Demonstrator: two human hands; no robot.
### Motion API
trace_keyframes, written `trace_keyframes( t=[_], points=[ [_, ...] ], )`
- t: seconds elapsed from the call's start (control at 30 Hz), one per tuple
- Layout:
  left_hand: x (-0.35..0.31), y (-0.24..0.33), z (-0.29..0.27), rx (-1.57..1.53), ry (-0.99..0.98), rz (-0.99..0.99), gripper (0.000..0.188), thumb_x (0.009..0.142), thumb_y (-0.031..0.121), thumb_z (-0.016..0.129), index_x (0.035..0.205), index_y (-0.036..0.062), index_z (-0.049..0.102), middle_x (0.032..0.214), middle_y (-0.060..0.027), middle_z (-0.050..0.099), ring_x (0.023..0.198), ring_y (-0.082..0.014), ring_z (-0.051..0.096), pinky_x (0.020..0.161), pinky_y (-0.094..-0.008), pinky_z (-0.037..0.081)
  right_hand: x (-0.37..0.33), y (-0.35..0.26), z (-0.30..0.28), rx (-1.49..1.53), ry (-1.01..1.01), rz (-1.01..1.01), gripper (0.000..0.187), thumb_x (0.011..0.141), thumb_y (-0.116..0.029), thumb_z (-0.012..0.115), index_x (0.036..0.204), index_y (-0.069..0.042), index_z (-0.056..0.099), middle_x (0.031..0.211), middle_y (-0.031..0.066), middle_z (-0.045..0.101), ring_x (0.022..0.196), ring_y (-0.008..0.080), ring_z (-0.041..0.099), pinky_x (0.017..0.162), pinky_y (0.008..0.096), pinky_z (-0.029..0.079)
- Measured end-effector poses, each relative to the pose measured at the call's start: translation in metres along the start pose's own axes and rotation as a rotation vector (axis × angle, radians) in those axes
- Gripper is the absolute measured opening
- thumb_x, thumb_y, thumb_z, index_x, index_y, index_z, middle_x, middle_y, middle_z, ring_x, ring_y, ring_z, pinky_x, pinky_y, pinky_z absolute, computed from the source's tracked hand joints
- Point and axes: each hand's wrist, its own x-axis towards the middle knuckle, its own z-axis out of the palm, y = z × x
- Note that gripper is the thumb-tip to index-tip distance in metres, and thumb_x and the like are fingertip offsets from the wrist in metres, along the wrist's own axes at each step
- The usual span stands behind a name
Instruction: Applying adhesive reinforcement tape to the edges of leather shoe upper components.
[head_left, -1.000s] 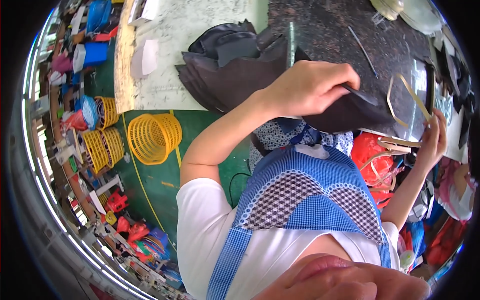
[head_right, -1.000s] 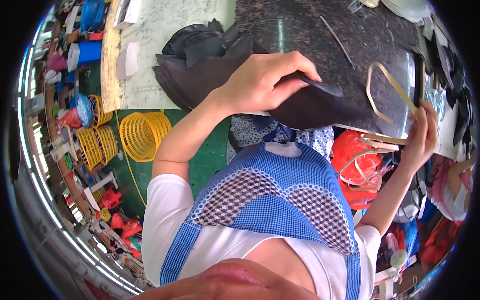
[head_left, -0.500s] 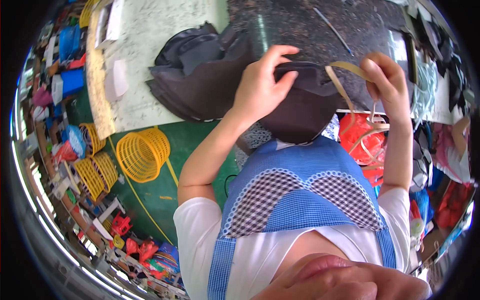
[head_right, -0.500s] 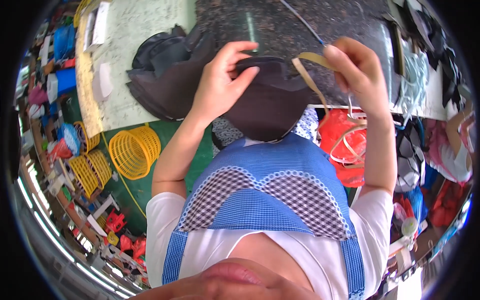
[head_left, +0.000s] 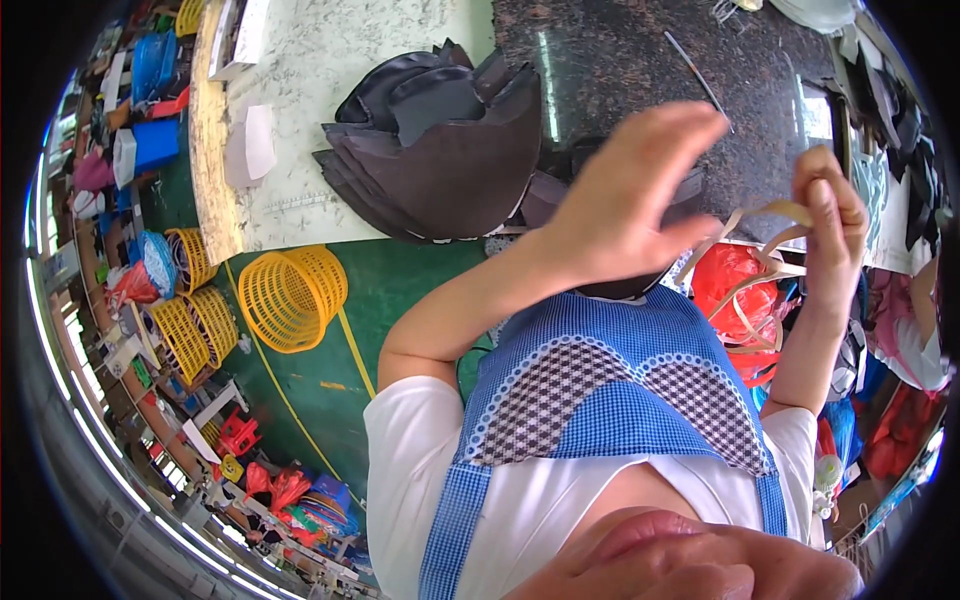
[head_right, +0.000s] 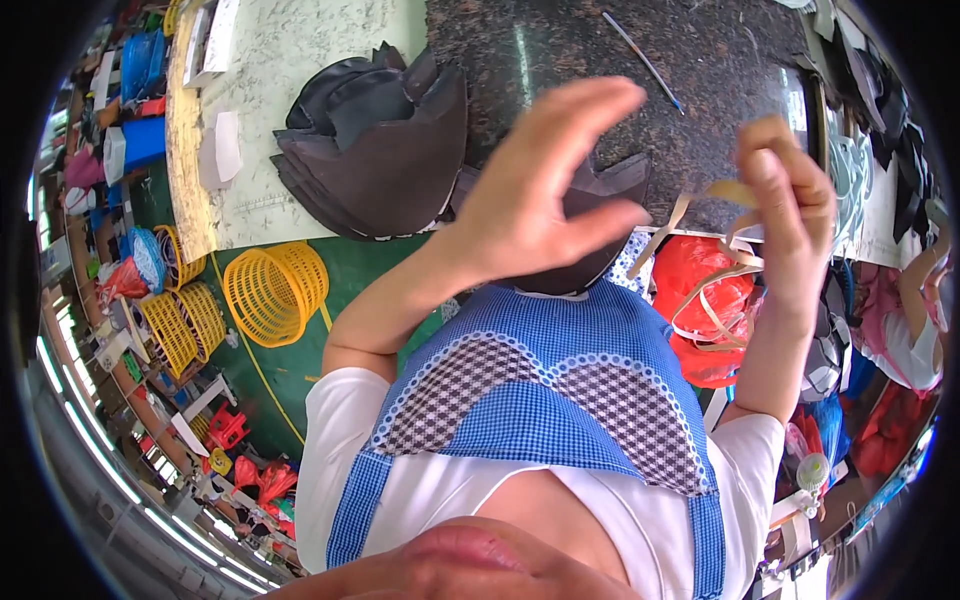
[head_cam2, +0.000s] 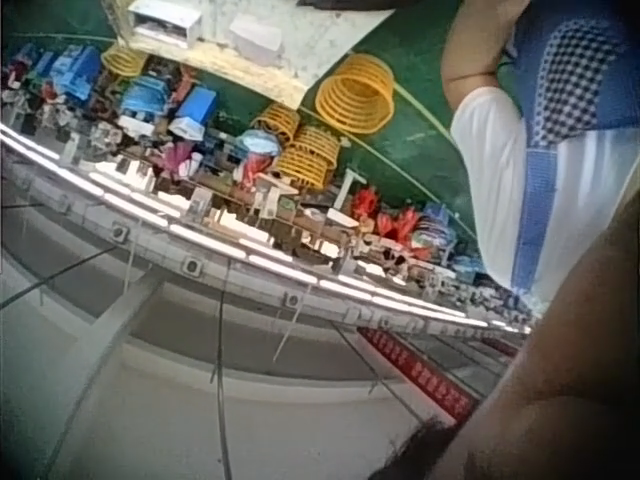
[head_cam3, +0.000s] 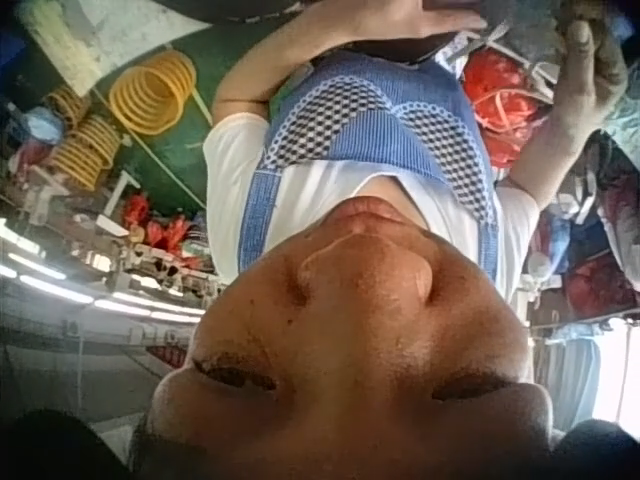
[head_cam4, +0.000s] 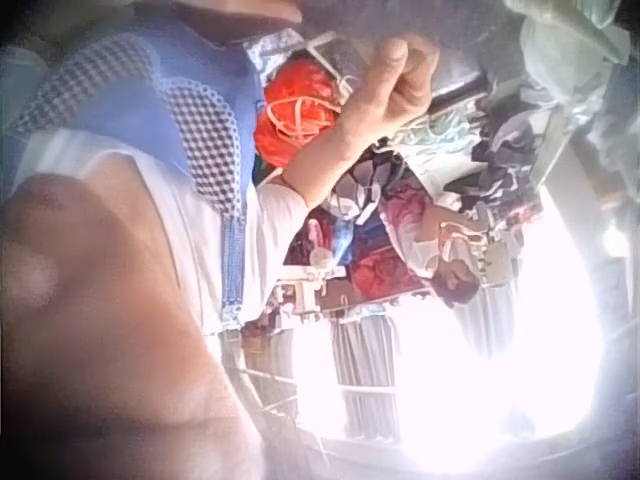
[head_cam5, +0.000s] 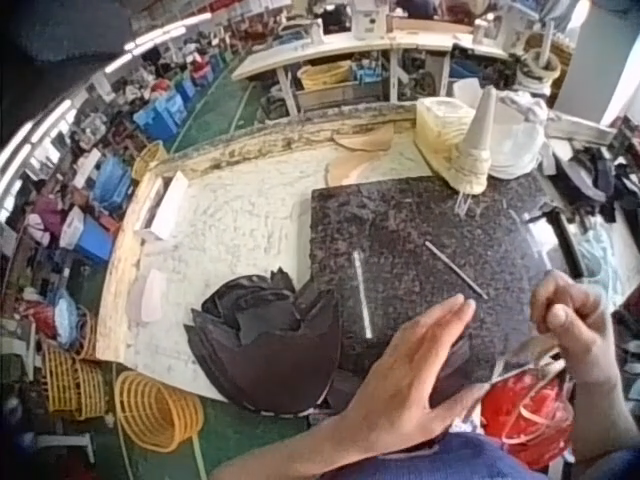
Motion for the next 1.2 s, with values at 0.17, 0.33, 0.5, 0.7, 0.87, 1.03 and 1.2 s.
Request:
trace_keyframes(
  t=[0.17, 0.33, 0.5, 0.7, 0.87, 1.03, 1.2],
  points=[
    [-0.009, -0.008, 0.007, 0.04, -0.41, -0.163, 0.035, 0.083, 0.016, 0.077, 0.113, 0.0047, 0.062, 0.109, -0.0169, 0.064, 0.108, -0.0358, 0.062, 0.096, -0.0445, 0.048, 0.002, -0.009, 0.033, 0.652, -0.445, 0.29, 0.045, 0.104, -0.039, 0.056, 0.071, -0.012, 0.041, 0.074, 0.0142, 0.063, 0.044, 0.0028, 0.037, 0.042, 0.0203, 0.026],
    [-0.019, -0.024, -0.008, 0.215, 0.026, 0.049, 0.033, 0.085, 0.017, 0.075, 0.113, 0.0056, 0.062, 0.117, -0.0148, 0.061, 0.114, -0.0356, 0.059, 0.098, -0.0456, 0.047, 0.008, 0.003, 0.036, 0.703, -0.489, 0.183, 0.046, 0.102, -0.046, 0.056, 0.08, -0.007, 0.049, 0.077, 0.0115, 0.063, 0.047, 0.0046, 0.04, 0.043, 0.0189, 0.027],
    [-0.031, -0.04, -0.024, 0.471, -0.056, -0.116, 0.032, 0.087, 0.016, 0.074, 0.115, 0.0036, 0.065, 0.11, -0.0105, 0.068, 0.116, -0.0342, 0.061, 0.1, -0.0437, 0.049, 0.015, 0.019, 0.008, 0.277, -0.222, 0.333, 0.027, 0.102, -0.027, 0.06, 0.1, -0.001, 0.065, 0.086, 0.0056, 0.065, 0.06, 0.0034, 0.05, 0.045, 0.0165, 0.026],
    [-0.03, -0.033, -0.007, -0.006, 0.039, -0.218, 0.04, 0.083, 0.0, 0.077, 0.121, 0.0055, 0.063, 0.103, -0.0096, 0.07, 0.094, -0.0204, 0.071, 0.078, -0.0324, 0.058, 0.013, 0.029, 0.0, 0.278, -0.219, 0.35, 0.015, 0.098, -0.015, 0.067, 0.103, -0.002, 0.071, 0.088, 0.0046, 0.069, 0.071, 0.0067, 0.06, 0.055, 0.0166, 0.04],
    [-0.034, -0.041, -0.01, -0.035, 0.142, -0.403, 0.07, 0.079, 0.005, 0.081, 0.138, 0.0094, 0.044, 0.091, -0.011, 0.071, 0.082, -0.0288, 0.073, 0.072, -0.0373, 0.057, 0.025, 0.004, 0.056, 0.144, -0.597, 0.309, 0.017, 0.092, -0.006, 0.069, 0.106, 0.004, 0.073, 0.092, 0.0059, 0.07, 0.082, 0.0131, 0.066, 0.073, 0.0262, 0.052],
    [-0.034, -0.027, -0.02, -0.164, 0.027, -0.453, 0.085, 0.082, -0.005, 0.069, 0.155, 0.0107, 0.027, 0.107, -0.0199, 0.073, 0.093, -0.0312, 0.074, 0.08, -0.0367, 0.059, 0.034, 0.02, 0.081, 0.008, -0.595, 0.105, 0.015, 0.091, -0.009, 0.072, 0.101, 0.0, 0.075, 0.092, 0.008, 0.073, 0.082, 0.0139, 0.066, 0.074, 0.0288, 0.052],
    [-0.036, -0.02, -0.028, -0.262, -0.076, -0.486, 0.083, 0.086, -0.015, 0.051, 0.158, 0.0112, 0.02, 0.131, -0.0224, 0.062, 0.109, -0.0199, 0.067, 0.092, -0.0296, 0.054, 0.036, 0.028, 0.087, -0.066, -0.624, -0.053, 0.014, 0.093, -0.009, 0.071, 0.102, 0.0, 0.075, 0.087, 0.0024, 0.067, 0.073, 0.0075, 0.059, 0.063, 0.025, 0.045]
  ],
)
